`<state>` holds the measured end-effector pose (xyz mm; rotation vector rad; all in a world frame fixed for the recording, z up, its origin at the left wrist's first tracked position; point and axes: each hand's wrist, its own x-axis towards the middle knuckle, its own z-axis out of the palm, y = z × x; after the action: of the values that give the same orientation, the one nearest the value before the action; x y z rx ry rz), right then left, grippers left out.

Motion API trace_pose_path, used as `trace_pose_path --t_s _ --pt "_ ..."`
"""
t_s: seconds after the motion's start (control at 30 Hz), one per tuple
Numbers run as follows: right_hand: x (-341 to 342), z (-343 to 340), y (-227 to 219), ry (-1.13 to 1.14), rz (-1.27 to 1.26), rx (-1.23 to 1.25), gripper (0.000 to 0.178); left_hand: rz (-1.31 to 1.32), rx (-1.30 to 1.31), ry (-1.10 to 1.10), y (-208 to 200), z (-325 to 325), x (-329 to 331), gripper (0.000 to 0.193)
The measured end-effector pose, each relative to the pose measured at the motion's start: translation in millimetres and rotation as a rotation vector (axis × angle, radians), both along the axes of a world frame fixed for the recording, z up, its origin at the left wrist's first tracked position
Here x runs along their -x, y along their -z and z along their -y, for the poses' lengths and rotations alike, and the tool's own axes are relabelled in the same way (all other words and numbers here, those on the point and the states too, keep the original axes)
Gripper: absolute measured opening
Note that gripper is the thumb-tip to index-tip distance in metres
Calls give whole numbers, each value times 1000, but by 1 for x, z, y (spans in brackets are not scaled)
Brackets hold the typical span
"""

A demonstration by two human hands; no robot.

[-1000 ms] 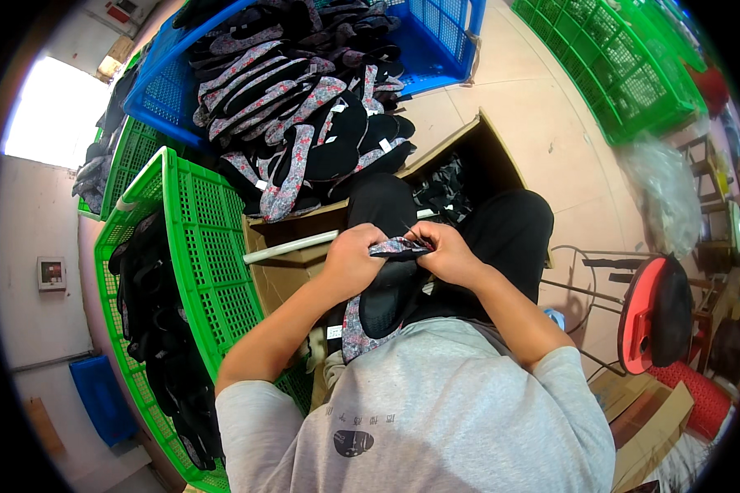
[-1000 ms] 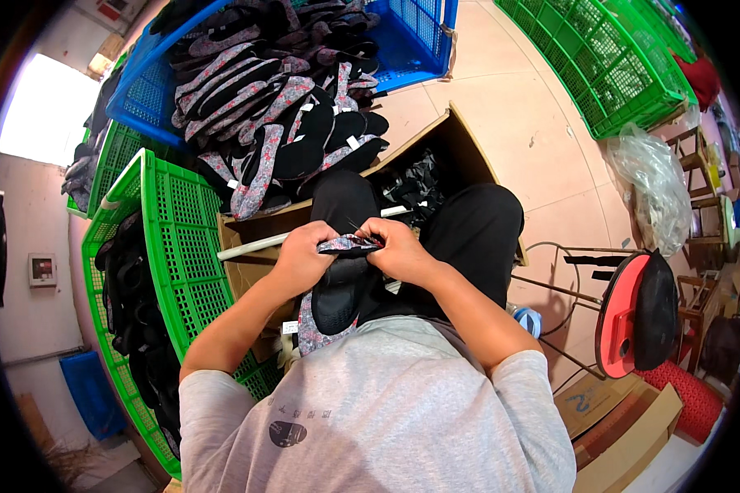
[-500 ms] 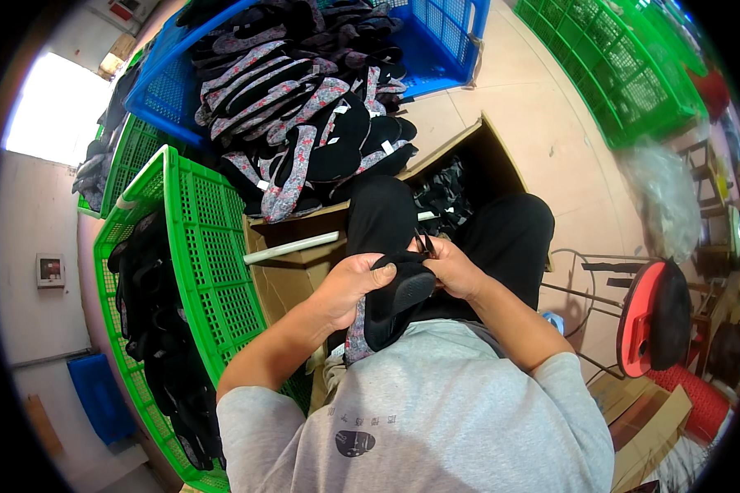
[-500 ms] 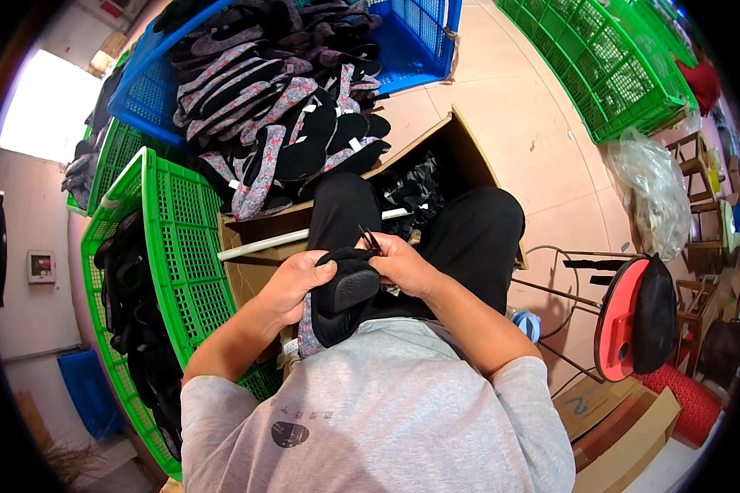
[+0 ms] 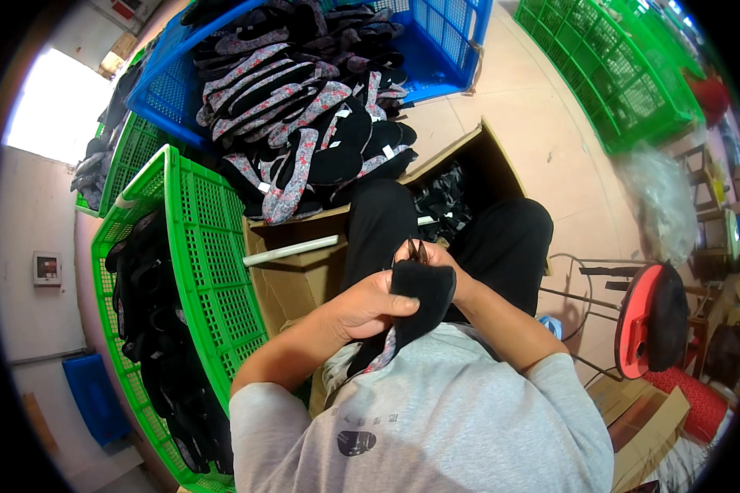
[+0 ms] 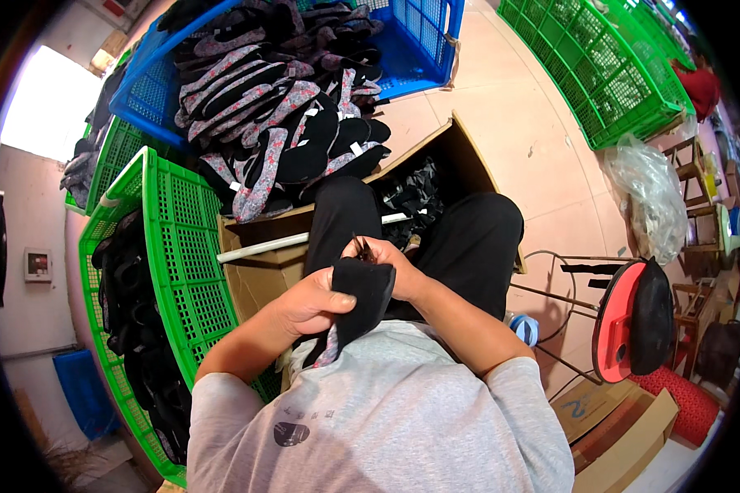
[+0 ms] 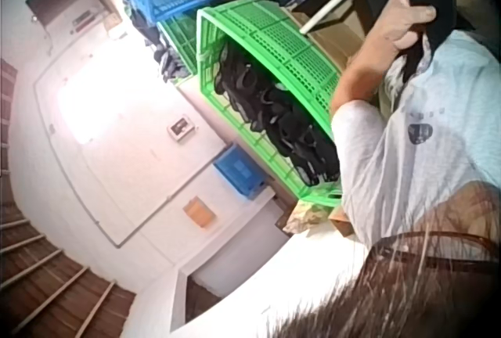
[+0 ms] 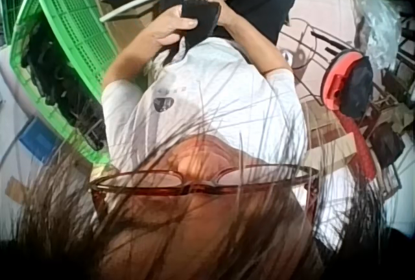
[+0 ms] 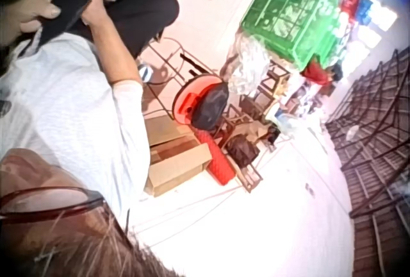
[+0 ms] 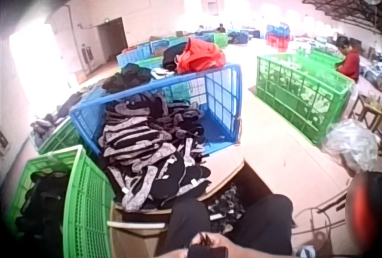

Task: The person sits on the floor and uses scissors to trim excess fabric from the edges of black slipper uppers. They handle the items one at a time, picking them from a blue crate, cutting the edges, and placing the finished pieces into a green crate.

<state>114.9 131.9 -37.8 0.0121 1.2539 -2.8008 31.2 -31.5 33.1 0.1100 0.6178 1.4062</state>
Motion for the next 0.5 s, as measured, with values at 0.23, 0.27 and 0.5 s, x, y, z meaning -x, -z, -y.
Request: trace_pose_path --t_s 0.23,0.27,0.5 --pt "-8 31 32 346 509 -40 9 -713 53 -513 11 -11 -12 31" --pt "-12 29 32 304 491 -7 10 -821 205 -603 24 -12 -9 20" --pt "-15 17 30 307 403 18 23 -1407 682 -636 109 -16 5 44"
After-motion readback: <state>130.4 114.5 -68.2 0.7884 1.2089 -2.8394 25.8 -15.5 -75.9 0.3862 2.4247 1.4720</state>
